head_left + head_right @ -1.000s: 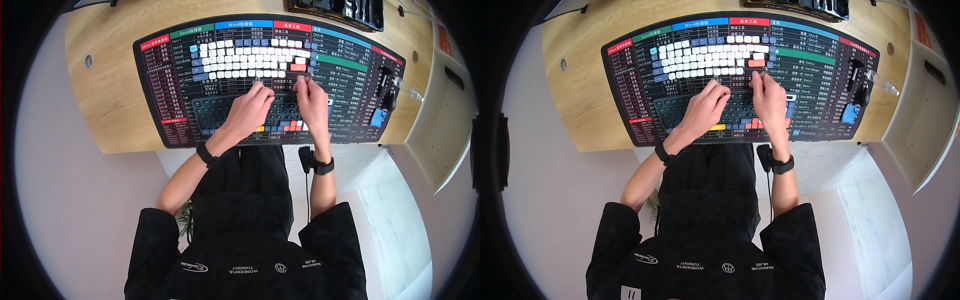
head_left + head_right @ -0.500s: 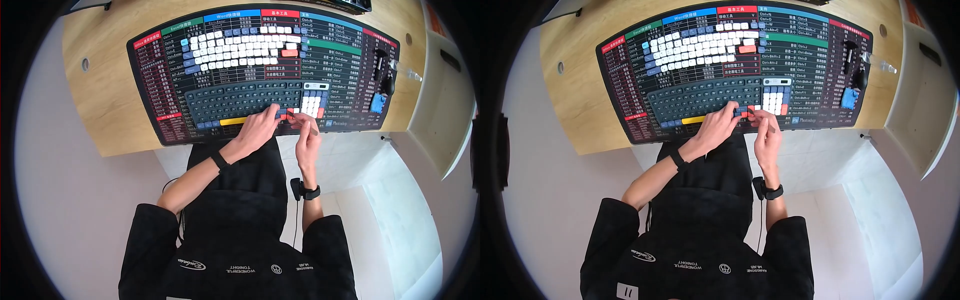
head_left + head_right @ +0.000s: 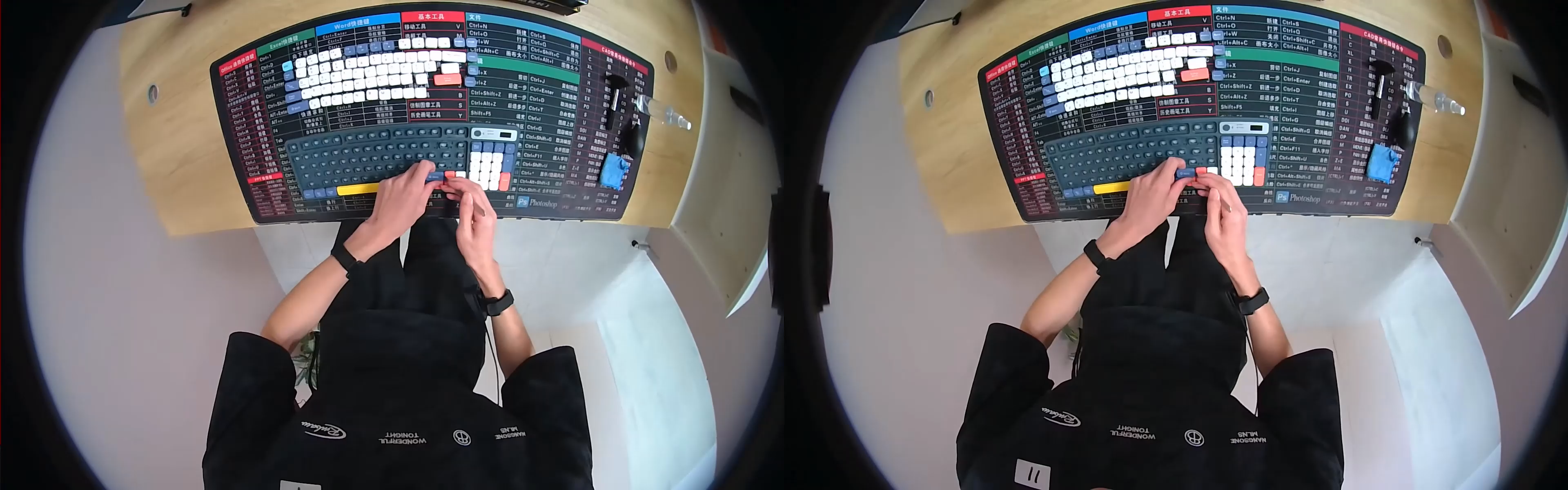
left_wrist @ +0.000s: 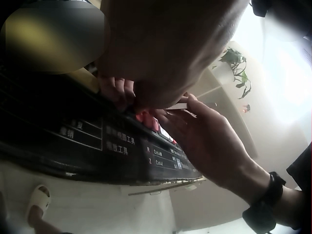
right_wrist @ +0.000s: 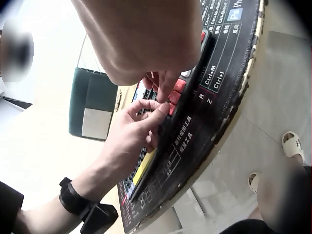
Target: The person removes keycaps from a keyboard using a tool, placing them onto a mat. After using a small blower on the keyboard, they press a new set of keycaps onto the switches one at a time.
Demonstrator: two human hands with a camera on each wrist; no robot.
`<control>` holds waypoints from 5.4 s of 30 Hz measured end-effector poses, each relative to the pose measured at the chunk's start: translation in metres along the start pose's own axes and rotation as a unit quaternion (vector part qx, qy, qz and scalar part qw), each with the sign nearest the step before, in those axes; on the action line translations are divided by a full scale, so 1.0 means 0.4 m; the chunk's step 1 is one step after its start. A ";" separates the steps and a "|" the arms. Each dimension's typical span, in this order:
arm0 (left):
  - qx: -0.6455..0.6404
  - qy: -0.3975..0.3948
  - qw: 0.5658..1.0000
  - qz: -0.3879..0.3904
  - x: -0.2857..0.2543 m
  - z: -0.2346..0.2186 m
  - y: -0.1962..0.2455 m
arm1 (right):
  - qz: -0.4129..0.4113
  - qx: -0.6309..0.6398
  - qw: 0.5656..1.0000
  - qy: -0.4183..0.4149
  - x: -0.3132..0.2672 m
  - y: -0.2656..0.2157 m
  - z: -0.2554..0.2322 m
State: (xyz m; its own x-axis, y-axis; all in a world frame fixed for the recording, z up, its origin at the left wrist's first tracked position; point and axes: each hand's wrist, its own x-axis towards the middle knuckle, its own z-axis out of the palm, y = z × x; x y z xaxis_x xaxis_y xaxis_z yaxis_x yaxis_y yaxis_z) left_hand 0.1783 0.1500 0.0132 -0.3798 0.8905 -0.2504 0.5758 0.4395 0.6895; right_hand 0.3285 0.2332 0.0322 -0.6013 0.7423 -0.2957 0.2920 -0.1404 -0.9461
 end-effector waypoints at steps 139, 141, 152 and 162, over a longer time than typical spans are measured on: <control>-0.011 -0.007 0.999 0.036 0.017 0.037 0.026 | -0.033 -0.082 0.996 -0.016 0.006 -0.019 -0.036; -0.010 -0.010 0.999 0.044 0.020 0.032 0.022 | -0.003 -0.054 0.998 -0.011 0.013 -0.018 -0.039; -0.054 -0.057 0.995 0.057 0.042 0.012 0.008 | 0.130 0.137 0.982 0.018 0.036 0.010 -0.060; -0.092 -0.054 0.993 0.041 0.077 -0.074 0.052 | 0.160 0.081 0.984 0.004 0.096 -0.040 -0.113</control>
State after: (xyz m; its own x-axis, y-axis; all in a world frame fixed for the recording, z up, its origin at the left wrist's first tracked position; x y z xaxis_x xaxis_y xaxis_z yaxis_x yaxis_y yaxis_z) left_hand 0.1571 0.1833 0.0398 -0.2524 0.9341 -0.2527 0.4549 0.3450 0.8210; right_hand 0.3343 0.2934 0.0418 -0.4925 0.6476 -0.5814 0.3423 -0.4701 -0.8135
